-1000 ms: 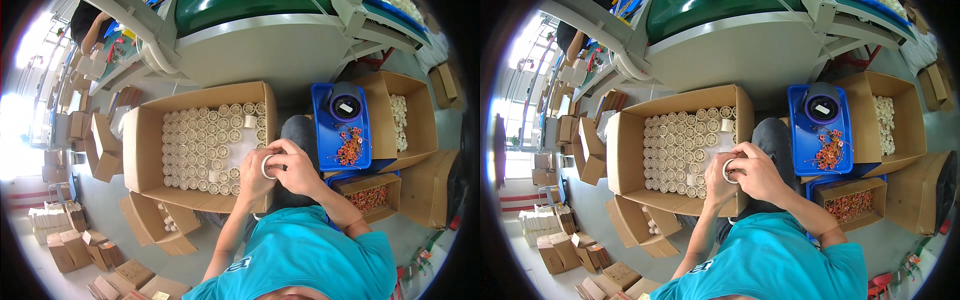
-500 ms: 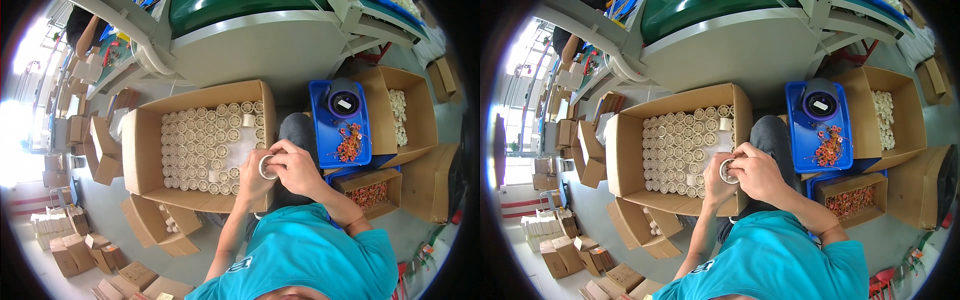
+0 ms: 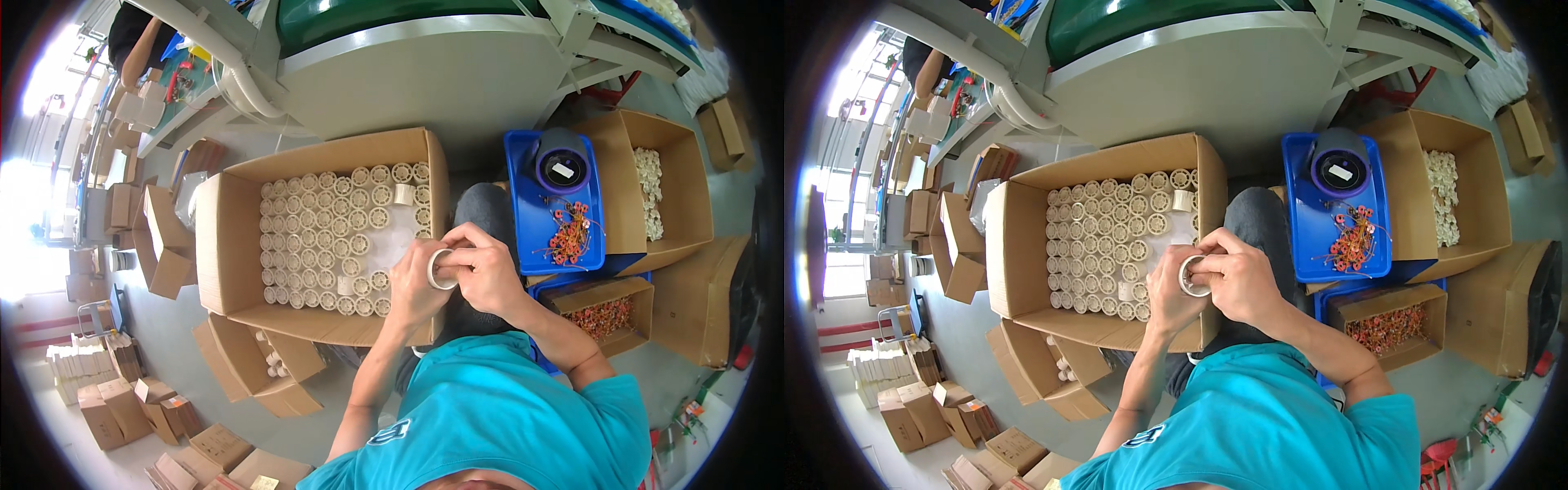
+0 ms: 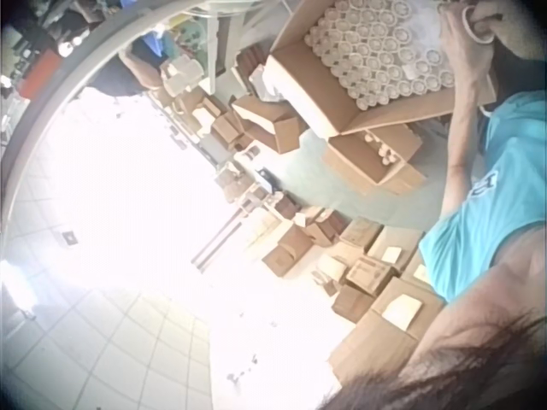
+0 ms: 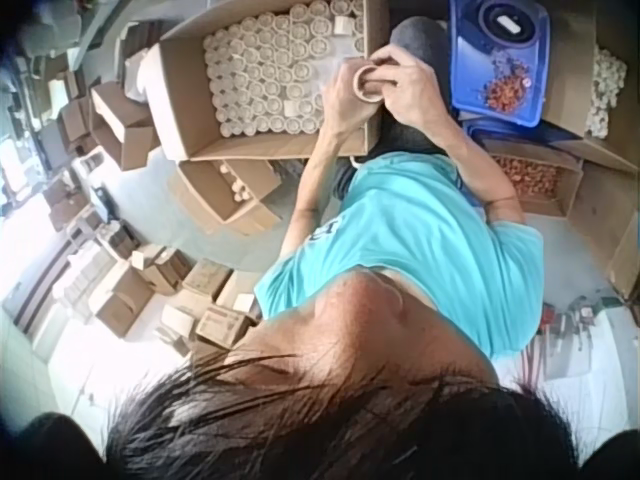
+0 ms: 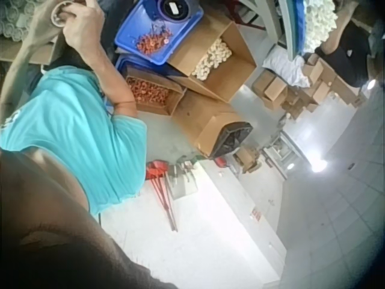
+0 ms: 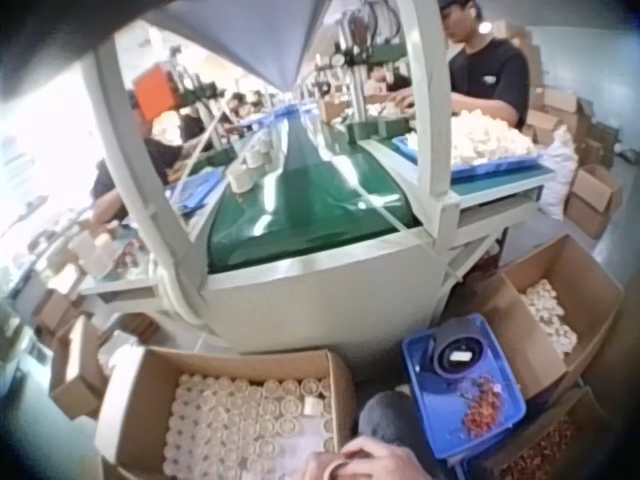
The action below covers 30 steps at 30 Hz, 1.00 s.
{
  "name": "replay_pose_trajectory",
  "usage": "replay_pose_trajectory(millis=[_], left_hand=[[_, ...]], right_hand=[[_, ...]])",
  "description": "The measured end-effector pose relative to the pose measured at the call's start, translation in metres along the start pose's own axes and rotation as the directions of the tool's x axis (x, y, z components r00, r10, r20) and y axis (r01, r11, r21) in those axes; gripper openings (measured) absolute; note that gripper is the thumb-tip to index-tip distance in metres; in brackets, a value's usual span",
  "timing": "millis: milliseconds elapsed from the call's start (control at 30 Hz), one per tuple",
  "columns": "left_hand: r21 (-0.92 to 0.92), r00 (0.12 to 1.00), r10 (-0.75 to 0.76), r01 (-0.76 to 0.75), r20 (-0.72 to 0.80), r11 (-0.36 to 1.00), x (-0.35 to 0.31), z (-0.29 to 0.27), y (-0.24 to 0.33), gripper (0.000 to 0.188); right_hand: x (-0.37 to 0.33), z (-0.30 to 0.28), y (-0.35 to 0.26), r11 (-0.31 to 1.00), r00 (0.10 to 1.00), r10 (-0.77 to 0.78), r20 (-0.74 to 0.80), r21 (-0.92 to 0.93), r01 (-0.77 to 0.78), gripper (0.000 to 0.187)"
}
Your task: The person assembles electrical components by taking plastic cylinders from a box, inserting wired parts from a tray into each cylinder by hand, and placing the assembled units onto a conveyor belt.
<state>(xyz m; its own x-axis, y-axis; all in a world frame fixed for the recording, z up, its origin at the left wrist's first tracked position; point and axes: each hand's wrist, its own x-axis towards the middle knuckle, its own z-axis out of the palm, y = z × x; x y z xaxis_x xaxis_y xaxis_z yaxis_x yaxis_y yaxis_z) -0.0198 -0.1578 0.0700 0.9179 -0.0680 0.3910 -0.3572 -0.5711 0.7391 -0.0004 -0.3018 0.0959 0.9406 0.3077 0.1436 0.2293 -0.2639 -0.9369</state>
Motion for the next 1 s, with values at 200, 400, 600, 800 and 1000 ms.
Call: replay_pose_trajectory(millis=[200,400,600,800,1000], left_hand=[[-0.017,0.995,0.042,-0.041,0.089,0.999,0.000,-0.006,0.003,0.040],[0.081,0.993,0.120,-0.118,-0.022,0.990,0.001,-0.002,0.007,0.041],[0.003,0.979,0.052,-0.054,0.197,0.999,0.004,-0.021,0.016,0.045],[0.107,0.991,0.121,-0.127,0.056,0.986,0.007,-0.016,0.021,0.045],[0.173,0.987,0.142,-0.153,0.076,0.973,0.006,-0.018,0.022,0.046]], right_hand=[[-0.001,-0.010,-0.001,1.000,0.997,-0.004,0.081,0.023,0.002,0.017],[-0.003,-0.009,0.000,0.996,0.998,-0.050,0.027,0.076,0.048,0.018],[0.002,-0.025,-0.012,0.994,0.976,-0.087,0.200,-0.047,0.098,0.020],[0.000,-0.012,-0.005,0.982,0.991,-0.131,0.024,0.143,0.127,0.020],[0.005,-0.015,-0.002,0.975,0.989,-0.112,0.093,0.203,0.092,0.014]])
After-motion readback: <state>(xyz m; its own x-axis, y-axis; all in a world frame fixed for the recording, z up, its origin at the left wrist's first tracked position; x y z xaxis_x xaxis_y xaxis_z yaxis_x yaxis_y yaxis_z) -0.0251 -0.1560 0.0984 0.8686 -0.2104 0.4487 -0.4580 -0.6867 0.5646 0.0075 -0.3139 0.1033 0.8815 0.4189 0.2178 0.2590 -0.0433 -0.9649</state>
